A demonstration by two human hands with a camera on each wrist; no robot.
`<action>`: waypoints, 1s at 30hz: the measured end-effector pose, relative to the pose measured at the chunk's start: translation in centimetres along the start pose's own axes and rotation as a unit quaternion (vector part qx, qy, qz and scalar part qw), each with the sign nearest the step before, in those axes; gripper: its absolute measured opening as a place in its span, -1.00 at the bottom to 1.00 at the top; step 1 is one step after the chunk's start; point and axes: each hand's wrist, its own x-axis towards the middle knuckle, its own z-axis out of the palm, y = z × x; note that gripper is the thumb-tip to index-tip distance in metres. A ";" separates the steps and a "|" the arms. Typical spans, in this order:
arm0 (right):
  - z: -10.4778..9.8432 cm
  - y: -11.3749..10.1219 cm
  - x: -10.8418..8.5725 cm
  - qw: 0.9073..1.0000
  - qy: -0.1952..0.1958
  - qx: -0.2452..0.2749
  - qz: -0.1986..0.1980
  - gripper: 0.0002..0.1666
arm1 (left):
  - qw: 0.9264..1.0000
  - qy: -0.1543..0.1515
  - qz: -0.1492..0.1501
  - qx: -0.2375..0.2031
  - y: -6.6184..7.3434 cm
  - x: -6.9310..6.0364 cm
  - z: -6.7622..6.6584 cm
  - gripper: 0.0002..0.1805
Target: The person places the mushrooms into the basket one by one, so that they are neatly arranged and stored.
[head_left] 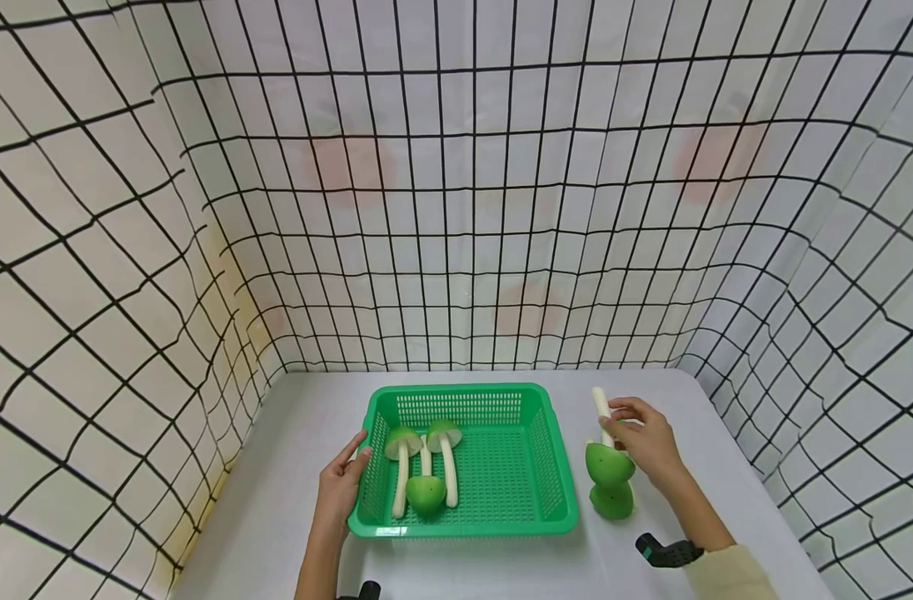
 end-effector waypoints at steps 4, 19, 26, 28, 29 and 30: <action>0.8 -0.4 0.0 1.000 -0.004 0.002 -0.005 -0.37 | 1.000 0.000 -0.001 0.001 -0.1 0.0 0.0 -0.45; 4.3 -2.3 0.3 0.998 -0.043 0.037 -0.034 -0.48 | 1.000 0.013 0.017 0.001 -0.7 0.2 0.1 -0.41; 6.1 -2.9 0.3 0.997 -0.054 0.051 -0.036 -0.52 | 1.000 0.016 0.017 -0.001 -0.9 0.3 0.1 -0.42; 6.6 -3.1 0.3 0.996 -0.057 0.054 -0.044 -0.52 | 1.000 0.016 0.018 -0.001 -1.0 0.3 0.1 -0.42; 6.8 -3.2 0.2 0.995 -0.058 0.058 -0.050 -0.53 | 1.000 0.014 0.018 -0.001 -1.0 0.3 0.1 -0.42; 7.1 -3.3 0.2 0.995 -0.059 0.061 -0.055 -0.54 | 1.000 0.013 0.018 -0.001 -0.9 0.3 0.1 -0.42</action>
